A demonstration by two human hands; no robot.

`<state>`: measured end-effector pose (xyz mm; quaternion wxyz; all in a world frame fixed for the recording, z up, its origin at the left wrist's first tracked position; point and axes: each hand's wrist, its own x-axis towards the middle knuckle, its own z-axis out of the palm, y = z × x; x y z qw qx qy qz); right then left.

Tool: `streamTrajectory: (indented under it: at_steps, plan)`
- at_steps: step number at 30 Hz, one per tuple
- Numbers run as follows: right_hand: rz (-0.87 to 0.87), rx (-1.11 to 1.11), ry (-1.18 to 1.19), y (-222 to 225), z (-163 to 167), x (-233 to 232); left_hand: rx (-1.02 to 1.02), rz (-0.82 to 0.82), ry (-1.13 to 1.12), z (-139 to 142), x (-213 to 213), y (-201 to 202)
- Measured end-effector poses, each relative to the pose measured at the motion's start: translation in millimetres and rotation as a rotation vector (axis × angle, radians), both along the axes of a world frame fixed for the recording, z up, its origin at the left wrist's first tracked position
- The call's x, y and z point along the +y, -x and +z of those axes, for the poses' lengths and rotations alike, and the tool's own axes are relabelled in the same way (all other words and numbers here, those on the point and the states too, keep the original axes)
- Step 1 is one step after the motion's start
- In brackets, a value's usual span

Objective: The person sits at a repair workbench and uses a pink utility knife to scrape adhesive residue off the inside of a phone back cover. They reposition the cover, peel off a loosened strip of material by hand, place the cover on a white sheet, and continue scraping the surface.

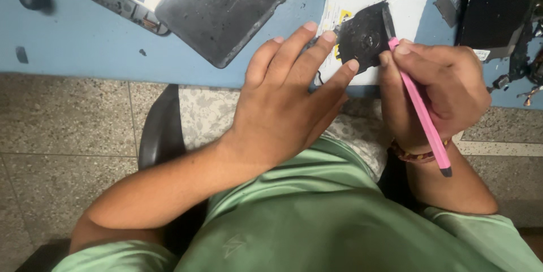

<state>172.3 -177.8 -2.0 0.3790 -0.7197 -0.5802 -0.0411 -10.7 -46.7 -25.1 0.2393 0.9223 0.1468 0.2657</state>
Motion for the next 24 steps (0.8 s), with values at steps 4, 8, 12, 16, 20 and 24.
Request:
streamTrajectory:
  at_steps: [4,8,12,16,20,24]
  plan:
    - [0.001,-0.117,0.015,2,6,4,0.005,-0.005,0.015,2,1,-1]
    - [0.011,-0.152,0.019,2,8,6,0.012,-0.012,0.029,3,2,-1]
    - [0.006,-0.131,0.014,-3,0,2,-0.001,-0.018,0.03,3,2,-3]
    - [0.01,-0.066,0.002,-7,-7,-6,-0.003,-0.018,0.026,2,2,-3]
    - [-0.005,-0.033,-0.082,-8,-10,-2,0.001,-0.023,0.031,2,2,-2]
    - [0.065,-0.231,-0.033,-5,-4,6,0.011,-0.005,0.013,1,0,-2]
